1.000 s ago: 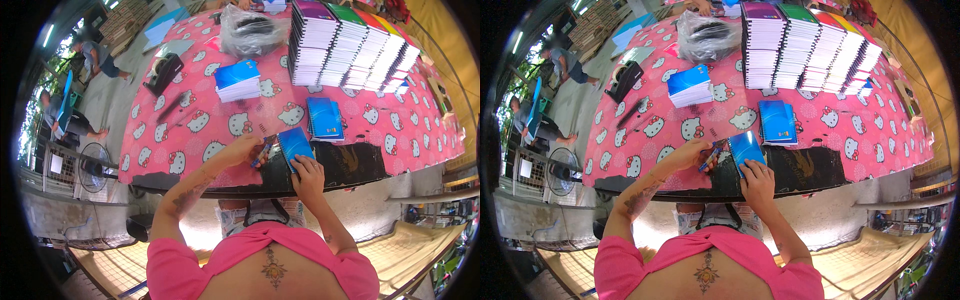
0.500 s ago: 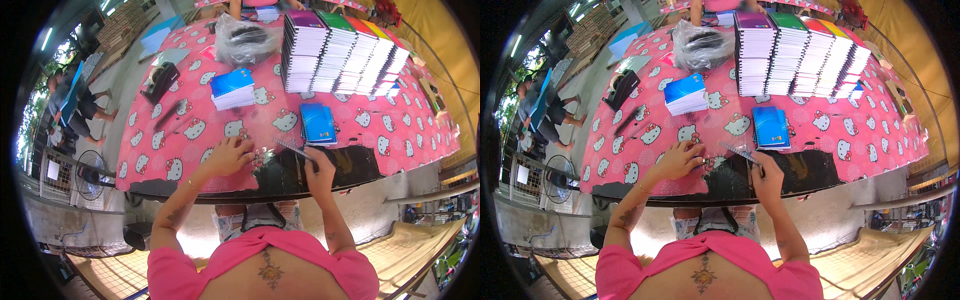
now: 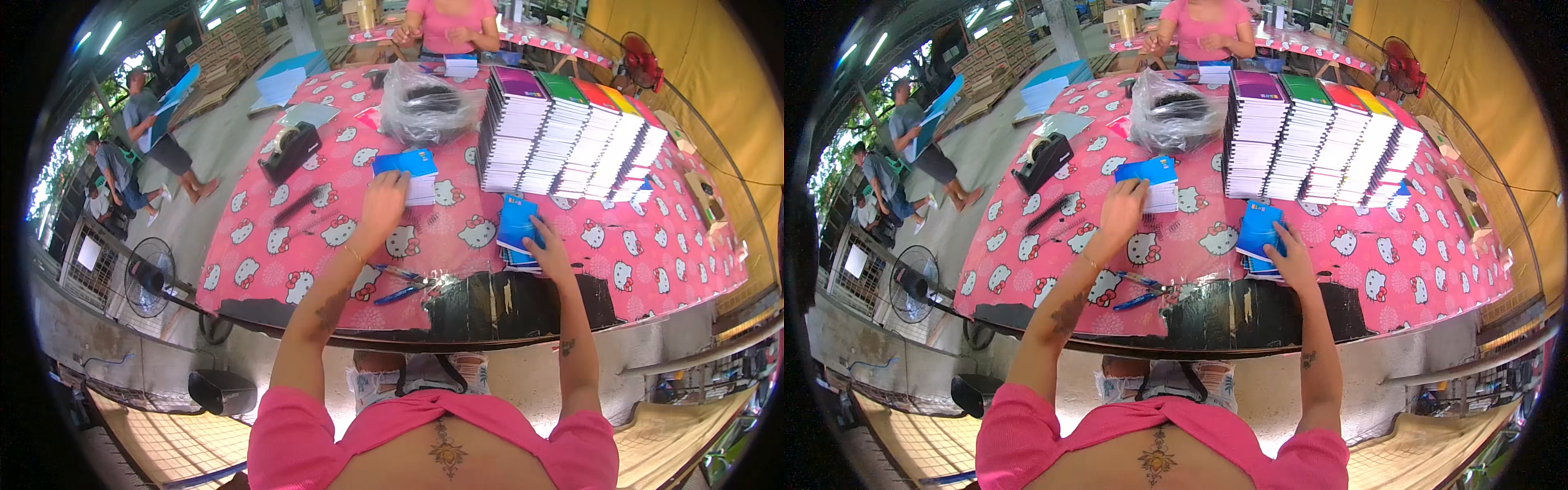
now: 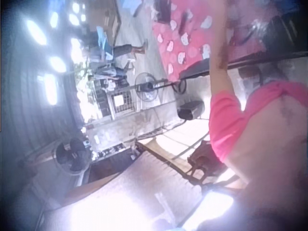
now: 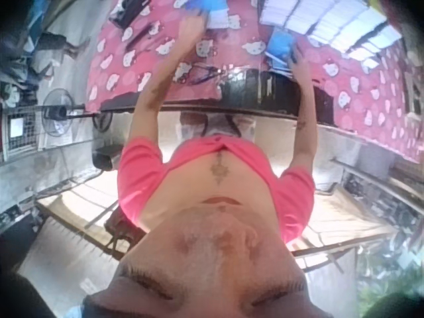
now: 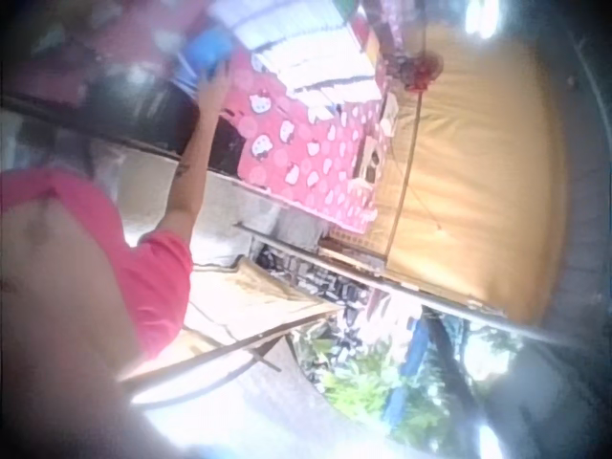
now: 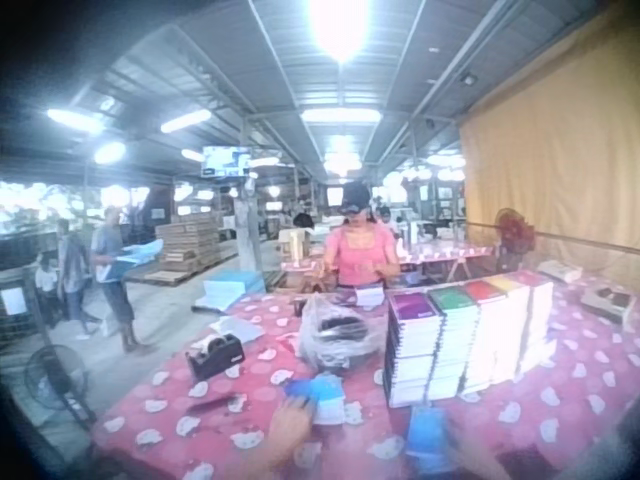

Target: The person prepares notebooks by cutting the spiral ends with pliers and securing them with tape, before stacking them on a table.

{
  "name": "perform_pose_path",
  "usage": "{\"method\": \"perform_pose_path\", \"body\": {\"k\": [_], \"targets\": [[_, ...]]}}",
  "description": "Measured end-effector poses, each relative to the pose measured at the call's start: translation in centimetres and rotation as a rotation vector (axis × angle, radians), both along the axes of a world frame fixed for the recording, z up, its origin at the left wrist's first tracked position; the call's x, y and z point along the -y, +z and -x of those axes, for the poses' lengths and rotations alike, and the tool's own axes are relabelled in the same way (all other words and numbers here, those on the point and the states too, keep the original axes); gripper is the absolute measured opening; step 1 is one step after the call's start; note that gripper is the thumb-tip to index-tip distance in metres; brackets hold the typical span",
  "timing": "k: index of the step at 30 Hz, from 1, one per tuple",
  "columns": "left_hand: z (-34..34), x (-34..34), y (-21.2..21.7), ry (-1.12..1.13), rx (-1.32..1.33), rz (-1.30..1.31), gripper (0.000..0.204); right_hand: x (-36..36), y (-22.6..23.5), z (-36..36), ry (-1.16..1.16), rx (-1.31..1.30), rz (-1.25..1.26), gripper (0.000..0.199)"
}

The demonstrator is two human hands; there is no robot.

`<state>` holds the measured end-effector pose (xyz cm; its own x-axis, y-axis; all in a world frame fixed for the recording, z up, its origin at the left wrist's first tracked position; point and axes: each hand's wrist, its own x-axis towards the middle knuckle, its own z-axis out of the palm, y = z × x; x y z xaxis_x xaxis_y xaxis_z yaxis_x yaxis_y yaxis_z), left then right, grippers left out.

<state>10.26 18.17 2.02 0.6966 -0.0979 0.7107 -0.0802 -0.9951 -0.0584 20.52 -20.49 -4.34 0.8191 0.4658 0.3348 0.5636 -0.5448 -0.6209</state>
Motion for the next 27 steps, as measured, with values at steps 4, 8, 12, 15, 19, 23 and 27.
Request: {"method": "perform_pose_path", "body": {"k": [4,8,12,15,19,23,27], "targets": [[1.4,-0.1,0.8,-0.063,0.006,-0.095,0.035,-0.1,2.3,1.9,-0.001,0.012,-0.103,0.071],[5.1,7.6,2.3,-0.295,0.020,0.189,0.042,-2.4,5.7,8.6,0.197,-0.103,-0.412,0.091],[7.7,12.7,-4.8,-0.526,-0.336,0.221,0.044,-4.0,-0.3,12.4,0.213,-0.377,-0.584,0.049],[9.8,14.9,-4.6,-0.341,-0.169,0.601,0.044,-3.8,-1.0,13.6,0.112,-0.421,-0.657,0.036],[11.3,15.7,-7.7,-0.274,-0.258,1.369,0.044,-5.3,-1.1,14.3,0.075,-0.508,-0.690,0.031],[10.3,10.3,-7.1,-0.215,-0.336,1.060,0.042,-3.9,-1.1,13.9,0.068,-0.485,-0.602,0.032],[7.1,-5.4,-6.3,0.301,0.023,0.480,0.023,-4.9,1.1,15.2,0.043,-0.520,-0.726,0.025]]}}
